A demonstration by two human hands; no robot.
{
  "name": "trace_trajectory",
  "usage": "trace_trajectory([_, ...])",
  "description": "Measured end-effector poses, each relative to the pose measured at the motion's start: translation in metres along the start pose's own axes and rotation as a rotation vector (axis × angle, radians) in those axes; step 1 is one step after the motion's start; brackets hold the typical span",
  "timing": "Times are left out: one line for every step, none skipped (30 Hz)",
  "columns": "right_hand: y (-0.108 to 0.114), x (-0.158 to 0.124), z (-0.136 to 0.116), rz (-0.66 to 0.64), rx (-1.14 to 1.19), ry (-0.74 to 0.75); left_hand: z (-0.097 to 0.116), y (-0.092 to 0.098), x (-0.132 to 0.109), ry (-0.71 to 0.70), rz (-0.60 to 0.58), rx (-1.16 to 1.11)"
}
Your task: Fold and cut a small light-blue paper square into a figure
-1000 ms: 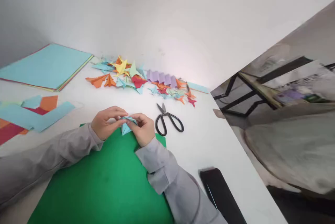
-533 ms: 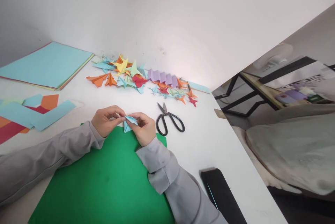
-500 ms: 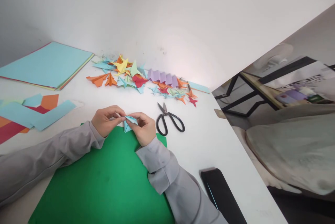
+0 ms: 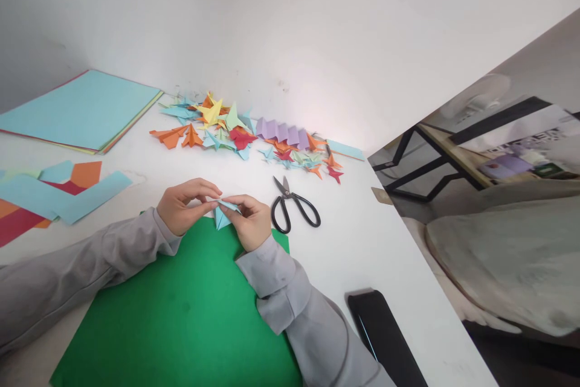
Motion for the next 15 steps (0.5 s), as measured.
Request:
trace_trajectory([0.0001,-0.0002,0.0002,-0.002,-0.003,-0.005,0.001,0.0,-0.0004,-0.021,0.002,0.007])
trace_trajectory([0.0002,-0.0004,0.0005,-0.003,-0.002,-0.011,0.0016,-0.0001,-0.0008,-0.04,0.002,0.02])
trace_trajectory([0.0002,-0.0006,0.0009,-0.006,0.001,-0.017,0.0019,-0.0003,-0.0011,-0.055,0.003,0.04])
trace_trajectory([0.0001,-0.0007,0.0013,-0.007,0.008,-0.022,0.0021,-0.0004,-0.0013,-0.07,0.006,0.064])
trace_trajectory([0.0,-0.0008,0.0016,-0.008,0.017,-0.025,0.0023,-0.0005,-0.0015,-0.089,0.01,0.088])
trace_trajectory([-0.0001,-0.0008,0.0017,-0.007,0.026,-0.028,0.0027,-0.0005,-0.0017,-0.111,0.014,0.11])
trace_trajectory([-0.0001,-0.0008,0.0017,-0.006,0.033,-0.03,0.003,-0.0005,-0.0019,-0.132,0.015,0.127])
trace_trajectory([-0.0002,-0.0007,0.0015,-0.004,0.038,-0.033,0.0034,-0.0007,-0.0021,-0.153,0.014,0.139])
trace_trajectory([-0.0002,-0.0007,0.0012,-0.002,0.041,-0.034,0.0039,-0.0008,-0.0023,-0.173,0.01,0.148])
trace_trajectory([-0.0002,-0.0007,0.0007,-0.002,0.042,-0.036,0.0044,-0.001,-0.0026,-0.191,0.007,0.158])
trace_trajectory([-0.0002,-0.0007,0.0002,-0.004,0.04,-0.037,0.0049,-0.001,-0.0028,-0.206,0.009,0.169])
trace_trajectory([-0.0004,-0.0007,-0.0003,-0.009,0.034,-0.037,0.0056,-0.0008,-0.0031,-0.221,0.017,0.182])
trace_trajectory([-0.0005,-0.0008,-0.0008,-0.016,0.025,-0.036,0.0066,-0.0007,-0.0036,-0.241,0.027,0.196])
trace_trajectory([-0.0007,-0.0009,-0.001,-0.021,0.014,-0.033,0.0078,-0.0007,-0.0041,-0.266,0.036,0.209])
trace_trajectory([-0.0008,-0.001,-0.0011,-0.025,0.005,-0.029,0.0092,-0.0008,-0.0046,-0.294,0.041,0.218])
Point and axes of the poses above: each hand's wrist, its own x-axis towards the middle knuckle, its own y-axis out of the back of the hand, z = x × y, the point moved 4 cm from there along x, towards the middle knuckle, and after that the axes turned 8 degrees about y, right-handed, at the moved point
